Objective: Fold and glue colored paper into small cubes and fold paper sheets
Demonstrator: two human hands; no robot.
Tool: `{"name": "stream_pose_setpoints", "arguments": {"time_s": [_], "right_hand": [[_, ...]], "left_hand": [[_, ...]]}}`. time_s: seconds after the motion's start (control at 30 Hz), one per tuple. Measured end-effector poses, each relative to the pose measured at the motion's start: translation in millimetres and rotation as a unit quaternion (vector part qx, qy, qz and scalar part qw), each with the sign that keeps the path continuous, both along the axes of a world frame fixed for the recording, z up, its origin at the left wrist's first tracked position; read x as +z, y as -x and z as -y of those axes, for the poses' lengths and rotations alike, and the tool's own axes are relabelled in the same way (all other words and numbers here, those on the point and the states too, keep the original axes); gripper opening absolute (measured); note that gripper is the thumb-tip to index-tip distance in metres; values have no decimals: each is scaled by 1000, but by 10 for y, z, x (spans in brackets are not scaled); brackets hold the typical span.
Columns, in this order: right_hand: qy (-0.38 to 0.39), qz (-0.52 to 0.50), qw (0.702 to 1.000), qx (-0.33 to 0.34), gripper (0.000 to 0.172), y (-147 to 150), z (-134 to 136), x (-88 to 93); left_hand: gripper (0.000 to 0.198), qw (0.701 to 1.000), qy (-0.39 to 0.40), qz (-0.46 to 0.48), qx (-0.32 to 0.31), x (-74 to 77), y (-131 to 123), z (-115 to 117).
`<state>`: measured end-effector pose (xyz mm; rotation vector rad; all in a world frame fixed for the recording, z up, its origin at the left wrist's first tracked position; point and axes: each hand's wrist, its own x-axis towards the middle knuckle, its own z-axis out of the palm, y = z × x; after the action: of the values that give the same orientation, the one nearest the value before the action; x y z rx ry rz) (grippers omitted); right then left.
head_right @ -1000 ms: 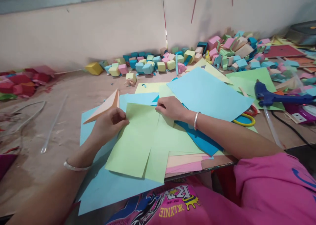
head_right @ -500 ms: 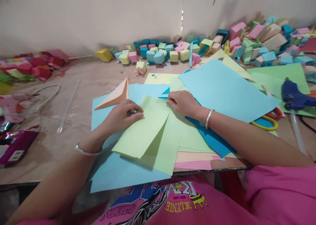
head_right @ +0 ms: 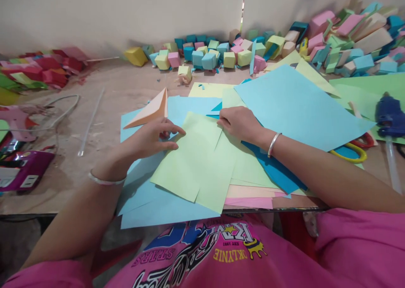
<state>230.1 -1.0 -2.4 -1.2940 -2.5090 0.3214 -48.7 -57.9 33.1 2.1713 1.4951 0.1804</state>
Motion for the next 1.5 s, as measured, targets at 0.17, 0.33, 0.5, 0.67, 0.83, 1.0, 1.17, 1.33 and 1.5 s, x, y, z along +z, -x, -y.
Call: {"name": "stream_pose_setpoints", "arguments": {"time_s": [0.17,0.33,0.5,0.67,0.83,1.0,1.17,1.33,1.5], "right_hand": [[-12,58,998,-12,20,36,36,47],[-21,59,998,-9,23,47,55,62],[-23,31,999,11,22,48,50,71],[-15,26,1000,1,23,63,50,89],[-20,19,1000,-4,21,74,39,59],[-36,-15,999,22,21,59,-7,50],[-57,-92,987,120,24,57,62,128],[-100,-85,980,147,31,122,247,203],[-183,-150,968,86,30,75,261,315]], "left_hand": [[37,1000,-10,-6,-14,-17,30,-19],[46,999,-17,-19,-41,-10,60,-37],[52,984,-101,-21,-142,29,26,-8],[50,971,-48,1,-235,20,-2,39],[67,971,-3,-7,-240,-15,49,37],[68,974,-37,19,-222,18,-9,51],[44,973,-214,86,-32,115,-209,68],[25,978,-191,82,-11,111,-305,78],[18,967,-186,77,157,157,-253,95]]}}
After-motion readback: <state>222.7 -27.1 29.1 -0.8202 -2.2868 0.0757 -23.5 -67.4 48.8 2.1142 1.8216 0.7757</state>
